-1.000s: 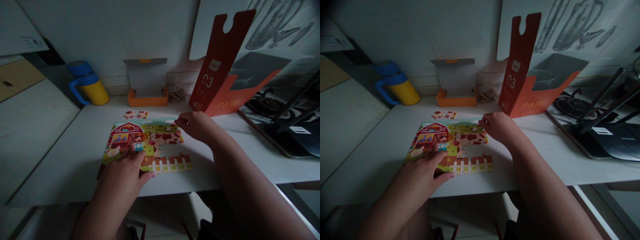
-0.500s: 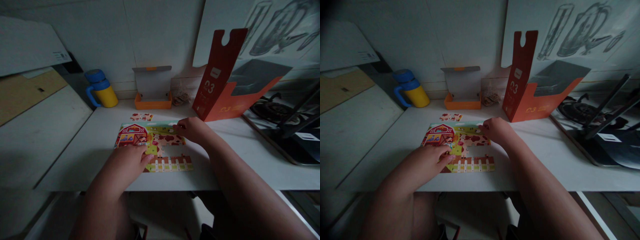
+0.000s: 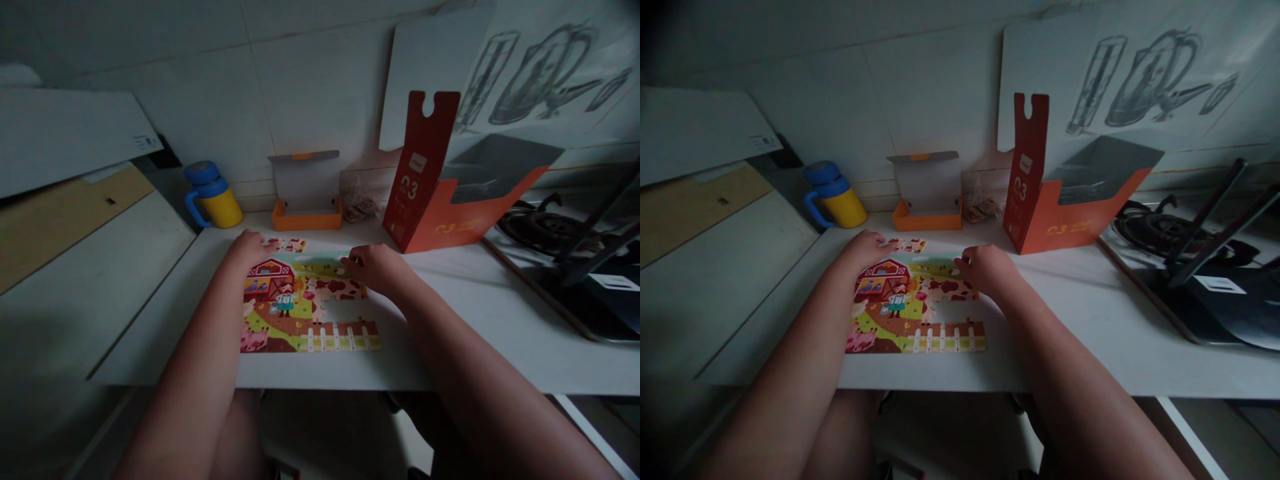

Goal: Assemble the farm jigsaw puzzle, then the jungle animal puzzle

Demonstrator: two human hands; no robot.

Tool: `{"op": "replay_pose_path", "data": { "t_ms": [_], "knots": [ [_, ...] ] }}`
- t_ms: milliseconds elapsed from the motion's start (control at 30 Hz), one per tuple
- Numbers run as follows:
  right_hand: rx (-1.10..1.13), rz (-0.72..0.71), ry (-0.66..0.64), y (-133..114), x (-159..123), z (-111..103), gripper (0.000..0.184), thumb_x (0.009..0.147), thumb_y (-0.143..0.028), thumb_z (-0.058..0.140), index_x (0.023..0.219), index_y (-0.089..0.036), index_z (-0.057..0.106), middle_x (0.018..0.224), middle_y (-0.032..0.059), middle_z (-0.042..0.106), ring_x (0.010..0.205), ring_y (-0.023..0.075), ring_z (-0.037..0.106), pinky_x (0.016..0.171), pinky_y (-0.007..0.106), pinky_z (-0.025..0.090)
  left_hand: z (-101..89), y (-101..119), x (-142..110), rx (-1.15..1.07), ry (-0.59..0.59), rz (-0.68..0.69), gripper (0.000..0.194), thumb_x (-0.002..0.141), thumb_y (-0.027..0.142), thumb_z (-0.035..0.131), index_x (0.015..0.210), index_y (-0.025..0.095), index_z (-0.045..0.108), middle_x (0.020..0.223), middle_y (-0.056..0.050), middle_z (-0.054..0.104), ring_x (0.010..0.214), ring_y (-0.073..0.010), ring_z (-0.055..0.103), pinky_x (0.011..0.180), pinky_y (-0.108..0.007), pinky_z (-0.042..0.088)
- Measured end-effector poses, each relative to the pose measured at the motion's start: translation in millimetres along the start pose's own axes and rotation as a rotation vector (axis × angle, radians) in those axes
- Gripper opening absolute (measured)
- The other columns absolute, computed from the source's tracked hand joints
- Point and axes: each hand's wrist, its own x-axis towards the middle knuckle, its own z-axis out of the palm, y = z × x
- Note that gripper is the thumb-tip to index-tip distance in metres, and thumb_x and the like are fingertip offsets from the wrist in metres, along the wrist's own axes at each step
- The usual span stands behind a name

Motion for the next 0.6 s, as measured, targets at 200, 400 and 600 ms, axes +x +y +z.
{"op": "replay_pose_path", "data": {
  "t_ms": [200, 400, 600],
  "knots": [
    [0.004, 0.004, 0.013, 1.2, 0.6, 4.8, 0.042, 0.104, -0.048, 0.051, 0.092, -0.022, 0.081, 0.081, 0.0109, 0.078, 0.063, 0.019, 0.059, 0.059, 0.032, 0.029, 21.3, -3.7, -2.1, -0.098, 0.071, -0.016, 0.058, 0.083, 0.069, 0.075, 0.1, 0.014, 0.079, 0.109, -0.019, 0.072, 0.102, -0.0321, 0.069, 0.092, -0.035, 0.051],
    [0.019, 0.001, 0.011, -0.8, -0.1, 4.7, 0.04, 0.103, -0.046, 0.053, 0.086, -0.021, 0.08, 0.078, 0.01, 0.076, 0.06, 0.0177, 0.055, 0.058, 0.033, 0.028, 26.4, -10.8, 7.5, -0.279, 0.032, -0.107, 0.046, 0.071, 0.061, 0.087, 0.084, 0.019, 0.073, 0.082, -0.011, 0.072, 0.088, -0.0313, 0.069, 0.078, -0.035, 0.046],
    [0.053, -0.015, 0.015, -3.9, -0.6, 4.0, 0.039, 0.102, -0.045, 0.054, 0.084, -0.02, 0.078, 0.074, 0.0086, 0.075, 0.059, 0.0171, 0.054, 0.058, 0.032, 0.029, 27.2, 0.4, 3.9, -0.636, 0.19, -0.045, 0.028, 0.081, 0.037, 0.083, 0.085, 0.019, 0.062, 0.086, -0.003, 0.073, 0.08, -0.0173, 0.063, 0.072, -0.027, 0.043]
  ]
}}
